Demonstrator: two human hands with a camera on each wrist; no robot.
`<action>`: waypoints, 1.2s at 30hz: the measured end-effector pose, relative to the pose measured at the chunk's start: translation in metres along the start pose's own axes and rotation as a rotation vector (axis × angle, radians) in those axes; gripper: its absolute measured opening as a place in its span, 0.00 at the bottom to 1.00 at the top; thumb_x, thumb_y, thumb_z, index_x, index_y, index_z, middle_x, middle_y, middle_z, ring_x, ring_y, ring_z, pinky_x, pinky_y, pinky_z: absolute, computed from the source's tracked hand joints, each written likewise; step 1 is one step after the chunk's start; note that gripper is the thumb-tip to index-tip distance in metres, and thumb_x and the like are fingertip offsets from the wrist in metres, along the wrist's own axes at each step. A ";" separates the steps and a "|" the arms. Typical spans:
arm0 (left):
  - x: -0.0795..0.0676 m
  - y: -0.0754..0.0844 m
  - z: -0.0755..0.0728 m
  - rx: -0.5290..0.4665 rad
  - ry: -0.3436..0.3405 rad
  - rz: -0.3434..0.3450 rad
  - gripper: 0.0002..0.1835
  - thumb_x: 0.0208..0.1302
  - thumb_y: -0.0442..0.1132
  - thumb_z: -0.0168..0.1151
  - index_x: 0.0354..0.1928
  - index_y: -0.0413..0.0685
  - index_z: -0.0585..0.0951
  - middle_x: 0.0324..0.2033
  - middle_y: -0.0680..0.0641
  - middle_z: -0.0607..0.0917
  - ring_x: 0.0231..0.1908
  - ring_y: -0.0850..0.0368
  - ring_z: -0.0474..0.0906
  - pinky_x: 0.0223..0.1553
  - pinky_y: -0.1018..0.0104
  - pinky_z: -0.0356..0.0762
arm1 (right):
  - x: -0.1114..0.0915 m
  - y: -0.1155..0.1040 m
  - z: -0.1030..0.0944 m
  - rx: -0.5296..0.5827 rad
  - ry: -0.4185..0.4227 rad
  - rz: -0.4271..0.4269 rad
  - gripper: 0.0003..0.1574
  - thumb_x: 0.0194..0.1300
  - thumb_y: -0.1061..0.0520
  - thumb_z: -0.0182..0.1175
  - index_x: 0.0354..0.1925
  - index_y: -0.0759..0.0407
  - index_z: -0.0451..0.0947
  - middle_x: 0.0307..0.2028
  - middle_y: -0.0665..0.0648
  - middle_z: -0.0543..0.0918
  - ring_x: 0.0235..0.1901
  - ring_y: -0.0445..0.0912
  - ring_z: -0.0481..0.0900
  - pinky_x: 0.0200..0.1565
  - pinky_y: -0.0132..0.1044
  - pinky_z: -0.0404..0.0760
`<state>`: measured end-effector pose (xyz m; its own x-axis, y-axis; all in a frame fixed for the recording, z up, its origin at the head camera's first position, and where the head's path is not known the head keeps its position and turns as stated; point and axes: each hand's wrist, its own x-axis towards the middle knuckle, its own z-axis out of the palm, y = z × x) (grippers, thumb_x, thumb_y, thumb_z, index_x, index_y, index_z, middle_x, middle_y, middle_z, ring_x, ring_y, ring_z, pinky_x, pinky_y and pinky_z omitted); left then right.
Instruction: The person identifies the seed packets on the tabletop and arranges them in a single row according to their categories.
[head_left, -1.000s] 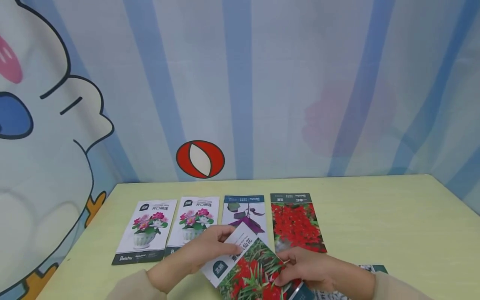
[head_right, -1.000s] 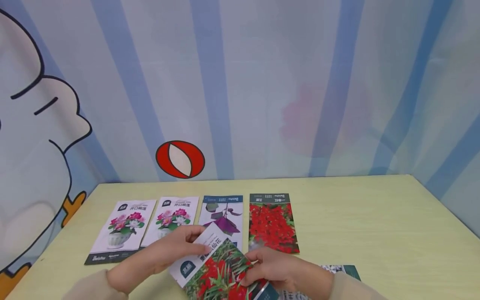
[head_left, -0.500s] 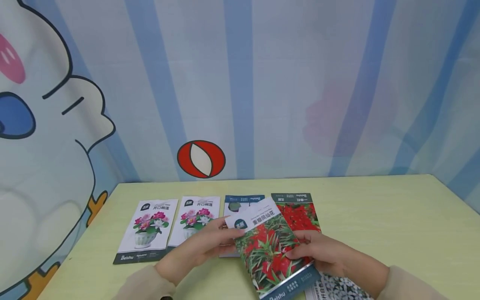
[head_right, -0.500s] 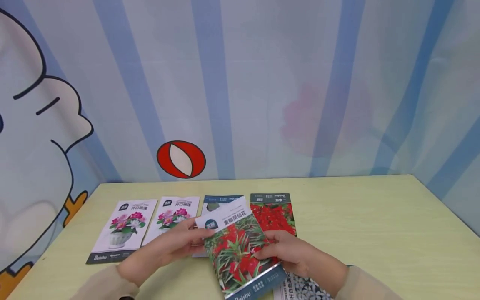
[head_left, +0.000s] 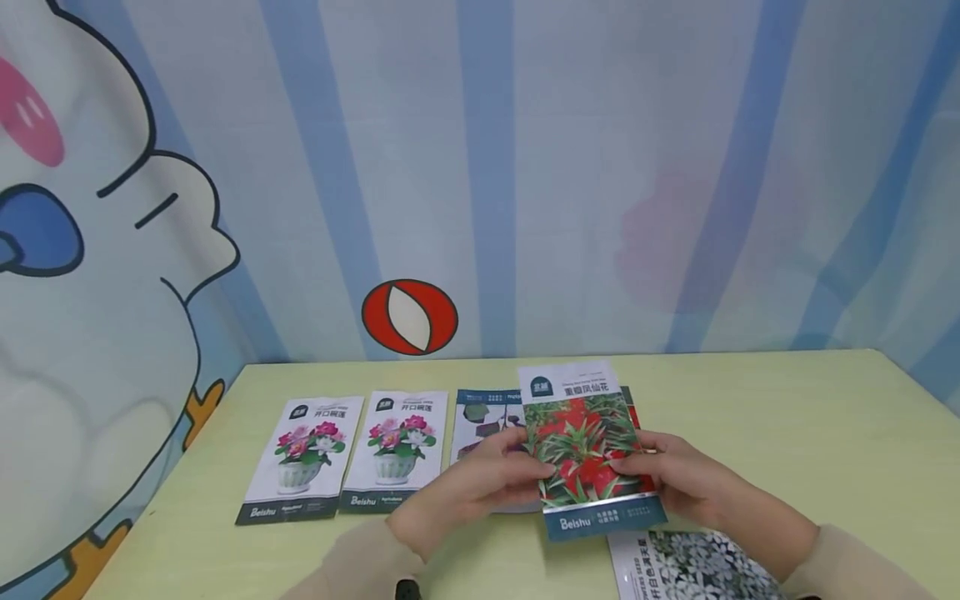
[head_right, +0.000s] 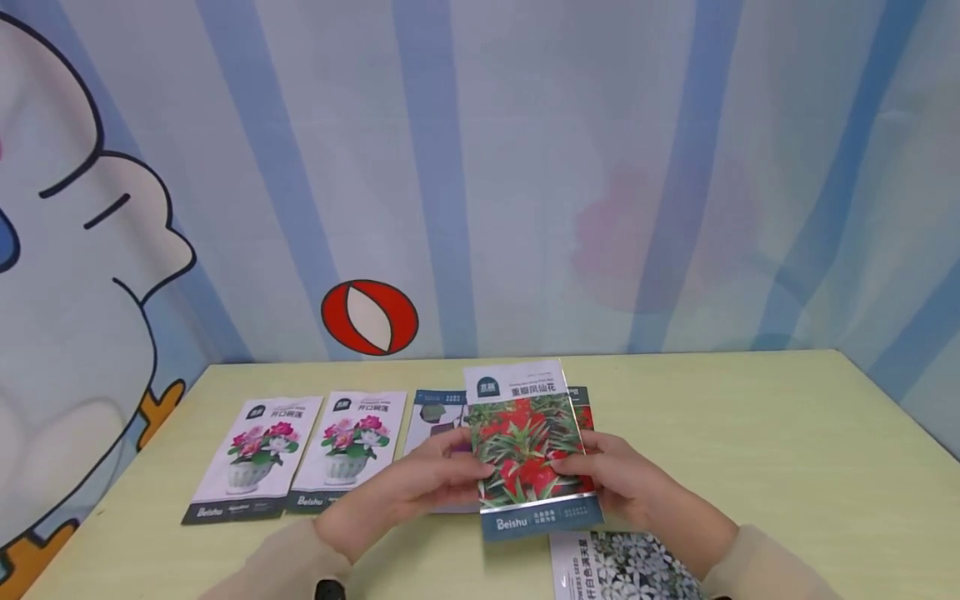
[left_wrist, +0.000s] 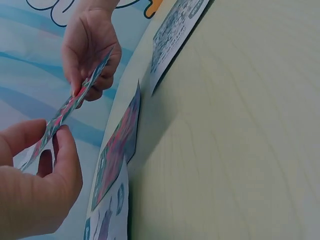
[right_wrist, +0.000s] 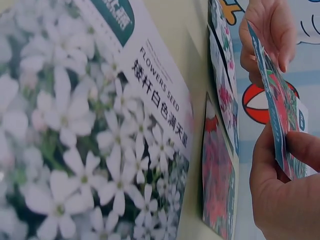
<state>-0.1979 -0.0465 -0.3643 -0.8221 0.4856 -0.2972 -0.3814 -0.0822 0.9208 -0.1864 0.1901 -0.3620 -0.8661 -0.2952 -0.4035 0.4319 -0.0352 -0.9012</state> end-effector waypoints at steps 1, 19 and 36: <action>0.002 -0.001 0.003 -0.003 0.000 -0.005 0.22 0.61 0.26 0.57 0.58 0.37 0.68 0.43 0.42 0.81 0.41 0.53 0.79 0.47 0.57 0.77 | 0.000 0.000 -0.003 -0.004 0.000 -0.002 0.42 0.65 0.62 0.55 0.68 0.71 0.46 0.43 0.58 0.82 0.40 0.49 0.82 0.46 0.43 0.79; 0.032 -0.011 0.041 -0.061 0.012 0.011 0.22 0.57 0.20 0.56 0.55 0.36 0.69 0.41 0.41 0.80 0.39 0.51 0.79 0.48 0.55 0.77 | 0.004 -0.007 -0.049 -0.027 0.055 -0.008 0.46 0.65 0.59 0.56 0.69 0.71 0.39 0.37 0.53 0.82 0.37 0.47 0.82 0.43 0.42 0.81; 0.051 -0.015 0.063 -0.012 0.086 0.023 0.20 0.56 0.21 0.59 0.51 0.38 0.71 0.38 0.42 0.79 0.31 0.55 0.78 0.43 0.59 0.79 | -0.002 -0.008 -0.091 -0.112 0.150 -0.028 0.43 0.64 0.61 0.57 0.66 0.72 0.44 0.35 0.52 0.80 0.36 0.46 0.81 0.41 0.42 0.81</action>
<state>-0.2072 0.0347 -0.3773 -0.8639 0.4070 -0.2967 -0.3663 -0.1036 0.9247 -0.2111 0.2775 -0.3683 -0.9088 -0.1494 -0.3896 0.3838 0.0674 -0.9210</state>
